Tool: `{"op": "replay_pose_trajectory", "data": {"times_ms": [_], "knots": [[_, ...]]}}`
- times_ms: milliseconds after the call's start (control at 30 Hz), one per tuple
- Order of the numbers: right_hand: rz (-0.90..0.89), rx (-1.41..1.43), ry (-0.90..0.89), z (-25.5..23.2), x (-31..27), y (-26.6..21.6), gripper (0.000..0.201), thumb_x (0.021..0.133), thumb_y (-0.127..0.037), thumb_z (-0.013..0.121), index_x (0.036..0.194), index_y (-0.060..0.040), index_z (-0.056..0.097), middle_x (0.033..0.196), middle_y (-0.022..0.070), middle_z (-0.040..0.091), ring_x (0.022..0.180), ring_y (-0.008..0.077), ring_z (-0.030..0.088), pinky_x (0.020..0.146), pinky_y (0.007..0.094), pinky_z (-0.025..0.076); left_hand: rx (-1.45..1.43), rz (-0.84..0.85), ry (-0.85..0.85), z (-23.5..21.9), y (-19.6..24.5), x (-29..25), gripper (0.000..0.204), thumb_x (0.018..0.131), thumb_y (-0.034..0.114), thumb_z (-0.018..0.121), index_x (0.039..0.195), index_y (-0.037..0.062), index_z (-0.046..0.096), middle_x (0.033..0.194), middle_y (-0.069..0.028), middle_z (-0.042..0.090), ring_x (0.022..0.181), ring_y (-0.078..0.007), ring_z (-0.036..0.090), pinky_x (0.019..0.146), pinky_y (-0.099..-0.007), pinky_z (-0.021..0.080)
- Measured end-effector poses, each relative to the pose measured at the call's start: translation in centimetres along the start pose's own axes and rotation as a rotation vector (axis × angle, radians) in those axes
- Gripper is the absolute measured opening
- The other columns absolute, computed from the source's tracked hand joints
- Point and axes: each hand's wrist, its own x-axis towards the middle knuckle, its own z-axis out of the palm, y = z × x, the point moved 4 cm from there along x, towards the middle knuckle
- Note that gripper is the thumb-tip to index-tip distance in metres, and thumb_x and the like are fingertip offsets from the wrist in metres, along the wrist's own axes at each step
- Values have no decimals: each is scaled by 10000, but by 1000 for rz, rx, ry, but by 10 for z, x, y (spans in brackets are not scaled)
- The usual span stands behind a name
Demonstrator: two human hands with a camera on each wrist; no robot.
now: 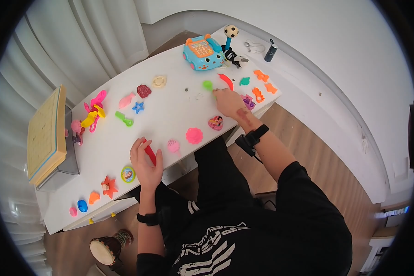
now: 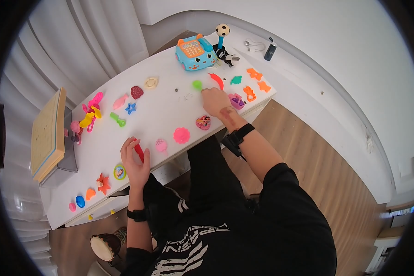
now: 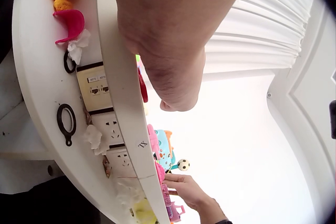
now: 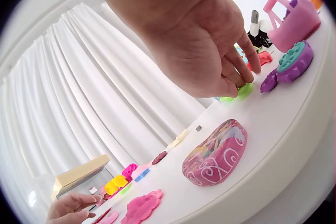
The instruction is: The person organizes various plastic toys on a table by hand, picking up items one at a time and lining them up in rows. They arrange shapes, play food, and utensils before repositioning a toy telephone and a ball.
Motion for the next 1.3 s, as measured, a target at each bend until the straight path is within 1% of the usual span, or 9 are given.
{"op": "replay_pose_trajectory", "data": {"times_ms": [200,267,400,467,567,667,900,1067,1300], "knots": [[-77,102,123,-6,-7,-16,385,945,-121,567,1311,-4,587,1263,245,666,1115,410,670,934,502,553,1,0,-7,0,2,1,376,844,89,749,1201,47,635,1355,-176,585,1319,-392,514,1092,-486,400],[-101,76,-4,-11,-11,-33,439,951,-150,598,1355,13,546,1360,228,621,1196,388,637,1001,481,523,2,4,-9,0,2,1,377,843,86,748,1201,47,635,1354,-177,584,1317,-392,515,1092,-486,400],[-269,66,129,7,-21,-57,455,971,-193,608,1371,14,544,1378,209,618,1236,366,613,1045,464,489,7,10,-4,1,1,0,381,840,80,748,1202,46,634,1351,-182,582,1310,-392,520,1090,-487,402],[-379,163,228,6,-28,-77,399,957,-213,638,1284,10,582,1283,188,665,1182,328,643,969,448,508,11,11,-6,1,1,0,383,839,78,749,1203,46,633,1352,-183,581,1308,-392,522,1090,-488,401],[-425,193,154,3,-32,-101,422,951,-212,652,1300,10,567,1292,185,661,1195,315,638,978,440,503,17,8,-14,1,0,0,385,839,76,750,1204,47,633,1350,-183,582,1309,-392,522,1090,-488,402],[-411,236,43,2,-32,-113,480,966,-219,643,1376,8,542,1384,198,618,1254,331,608,1033,461,482,-1,-3,-2,-1,1,1,385,838,78,752,1203,48,634,1348,-182,583,1309,-391,523,1092,-489,401],[-435,225,129,-6,-25,-120,475,947,-205,659,1360,1,552,1372,192,625,1220,332,629,1010,465,502,-7,-5,1,0,0,1,386,838,82,752,1203,45,633,1348,-182,585,1308,-395,520,1093,-487,396],[-217,247,-115,-16,7,-113,538,934,-239,671,1397,-3,531,1416,203,594,1271,361,594,1040,474,496,-1,7,8,-1,-1,1,388,838,94,751,1204,43,631,1344,-179,589,1306,-393,521,1082,-487,400],[-346,170,109,13,89,-138,536,966,-296,643,1392,6,520,1486,192,509,1401,353,490,1085,496,475,54,7,-9,1,1,2,392,835,98,748,1205,48,627,1340,-181,595,1312,-394,517,1072,-494,401]]}}
